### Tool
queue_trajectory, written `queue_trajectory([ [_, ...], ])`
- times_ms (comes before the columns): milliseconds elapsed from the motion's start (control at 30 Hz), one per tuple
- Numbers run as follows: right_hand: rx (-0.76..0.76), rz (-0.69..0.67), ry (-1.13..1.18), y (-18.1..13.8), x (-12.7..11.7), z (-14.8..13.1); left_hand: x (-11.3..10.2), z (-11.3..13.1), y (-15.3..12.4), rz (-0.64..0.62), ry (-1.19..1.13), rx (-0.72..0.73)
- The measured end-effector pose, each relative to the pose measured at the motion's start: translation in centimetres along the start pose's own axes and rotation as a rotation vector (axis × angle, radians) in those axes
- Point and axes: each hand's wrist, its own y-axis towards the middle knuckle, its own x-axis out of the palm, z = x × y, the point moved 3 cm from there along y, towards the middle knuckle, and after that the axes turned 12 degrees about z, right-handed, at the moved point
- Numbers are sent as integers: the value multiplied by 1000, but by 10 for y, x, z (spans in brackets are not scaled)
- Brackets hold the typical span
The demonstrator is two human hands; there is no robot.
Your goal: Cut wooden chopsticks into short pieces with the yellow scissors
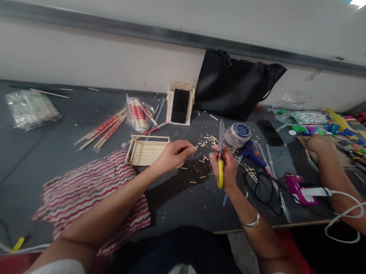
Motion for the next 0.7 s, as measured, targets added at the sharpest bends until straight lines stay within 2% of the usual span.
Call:
queue_trajectory([
  [67, 84, 22, 23, 1, 1, 5, 1, -2, 1, -28, 414, 141],
  [133, 158, 27, 55, 2, 4, 8, 6, -5, 0, -114, 738, 206],
  [233, 231, 26, 110, 3, 7, 12, 14, -6, -3, -246, 1010, 248],
  [467, 298, -12, 138, 5, 9, 19, 14, -11, -2, -356, 1178, 208],
  [700, 335, -1, 156, 0, 8, 21, 9, -16, 0, -341, 1201, 189],
])
